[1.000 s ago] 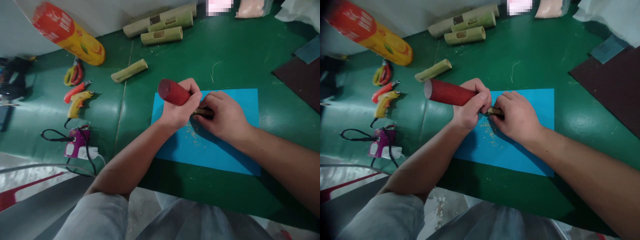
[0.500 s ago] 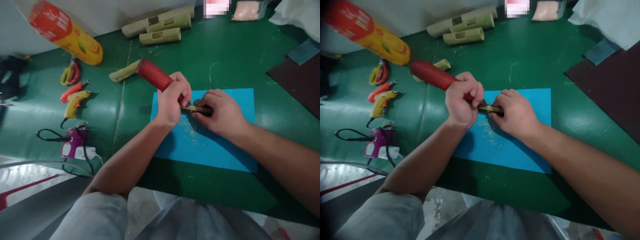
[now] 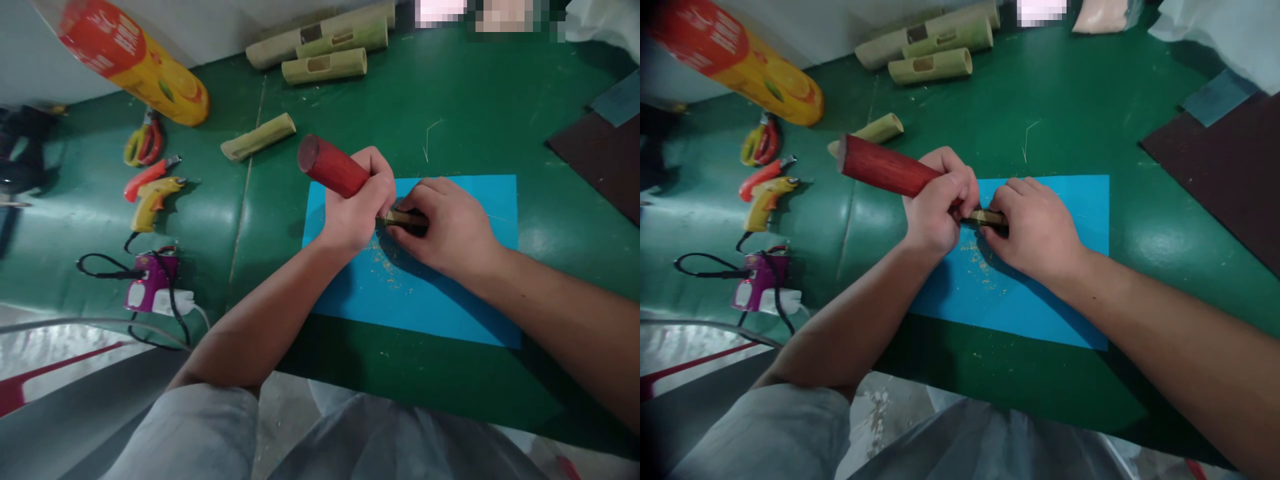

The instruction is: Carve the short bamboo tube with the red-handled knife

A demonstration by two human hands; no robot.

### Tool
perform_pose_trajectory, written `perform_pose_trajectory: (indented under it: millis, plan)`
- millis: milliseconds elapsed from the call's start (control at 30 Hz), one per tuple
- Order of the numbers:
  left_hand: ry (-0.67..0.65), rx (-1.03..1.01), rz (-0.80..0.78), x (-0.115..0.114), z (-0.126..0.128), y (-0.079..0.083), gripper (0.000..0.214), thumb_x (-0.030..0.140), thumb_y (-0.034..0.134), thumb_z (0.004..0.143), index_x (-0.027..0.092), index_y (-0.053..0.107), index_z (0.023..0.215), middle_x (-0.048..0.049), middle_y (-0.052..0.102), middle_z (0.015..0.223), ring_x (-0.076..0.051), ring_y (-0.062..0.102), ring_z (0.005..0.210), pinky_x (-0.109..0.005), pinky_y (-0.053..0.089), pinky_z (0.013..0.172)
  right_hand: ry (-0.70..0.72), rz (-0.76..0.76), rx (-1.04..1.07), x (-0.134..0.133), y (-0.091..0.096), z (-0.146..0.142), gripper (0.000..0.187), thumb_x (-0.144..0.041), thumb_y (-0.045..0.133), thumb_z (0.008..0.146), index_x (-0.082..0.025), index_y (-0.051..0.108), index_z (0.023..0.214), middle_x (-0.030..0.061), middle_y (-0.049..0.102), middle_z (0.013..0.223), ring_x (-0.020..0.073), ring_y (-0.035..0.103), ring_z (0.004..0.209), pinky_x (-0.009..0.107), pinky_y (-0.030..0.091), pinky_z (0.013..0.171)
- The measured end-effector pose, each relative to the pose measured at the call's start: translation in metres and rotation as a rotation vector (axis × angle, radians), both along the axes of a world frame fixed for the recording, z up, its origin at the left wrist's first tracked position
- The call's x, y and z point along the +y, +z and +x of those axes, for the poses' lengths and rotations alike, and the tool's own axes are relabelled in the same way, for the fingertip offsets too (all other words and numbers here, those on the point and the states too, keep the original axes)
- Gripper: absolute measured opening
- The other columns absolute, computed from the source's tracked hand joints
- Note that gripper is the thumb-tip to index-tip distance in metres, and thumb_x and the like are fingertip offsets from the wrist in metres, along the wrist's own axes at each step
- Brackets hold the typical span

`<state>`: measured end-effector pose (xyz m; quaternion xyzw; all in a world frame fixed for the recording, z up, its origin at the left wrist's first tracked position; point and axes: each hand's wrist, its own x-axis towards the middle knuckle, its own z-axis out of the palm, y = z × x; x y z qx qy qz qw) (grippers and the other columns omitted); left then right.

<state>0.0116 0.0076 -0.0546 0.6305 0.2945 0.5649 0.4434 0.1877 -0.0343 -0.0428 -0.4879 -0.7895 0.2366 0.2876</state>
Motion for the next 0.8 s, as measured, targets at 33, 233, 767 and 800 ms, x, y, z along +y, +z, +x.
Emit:
perform_pose_trajectory:
  millis: [33,233,767,800]
  plan:
    - [0.000,0.033,-0.005,-0.001,0.000,0.001,0.060,0.063,0.081,0.101,0.024,0.052,0.066,0.0021,0.044,0.053,-0.012,0.039,0.051,-0.035,0.028,0.052,0.005,0.003,0.005,0.000,0.000,0.000,0.008,-0.028,0.075,0.089,-0.026,0.068,0.089,0.0081,0.071,0.093,0.0310,0.065,0.094,0.044,0.048,0.082]
    - [-0.034,0.029,-0.051,-0.007,-0.001,0.006,0.074,0.070,0.083,0.093,0.025,0.036,0.058,0.0059,0.025,0.048,-0.009,0.032,0.041,-0.031,0.023,0.046,0.043,0.020,0.018,0.000,-0.003,0.003,0.007,-0.027,0.075,0.094,-0.025,0.069,0.091,0.0085,0.072,0.095,0.0301,0.065,0.095,0.043,0.049,0.084]
    - [0.189,0.021,-0.193,-0.009,0.009,0.006,0.067,0.066,0.084,0.097,0.025,0.041,0.066,0.0011,0.042,0.055,-0.016,0.044,0.058,-0.036,0.035,0.058,0.004,-0.004,0.013,-0.001,0.000,0.002,0.011,-0.026,0.077,0.087,-0.027,0.066,0.089,0.0086,0.074,0.096,0.0324,0.067,0.097,0.045,0.049,0.080]
    - [0.182,0.014,-0.188,-0.009,0.009,0.005,0.064,0.063,0.083,0.099,0.025,0.042,0.067,0.0009,0.044,0.056,-0.016,0.043,0.058,-0.037,0.034,0.058,0.003,-0.008,0.012,-0.001,0.000,0.002,0.011,-0.026,0.077,0.087,-0.027,0.066,0.090,0.0086,0.074,0.097,0.0326,0.067,0.098,0.045,0.049,0.080]
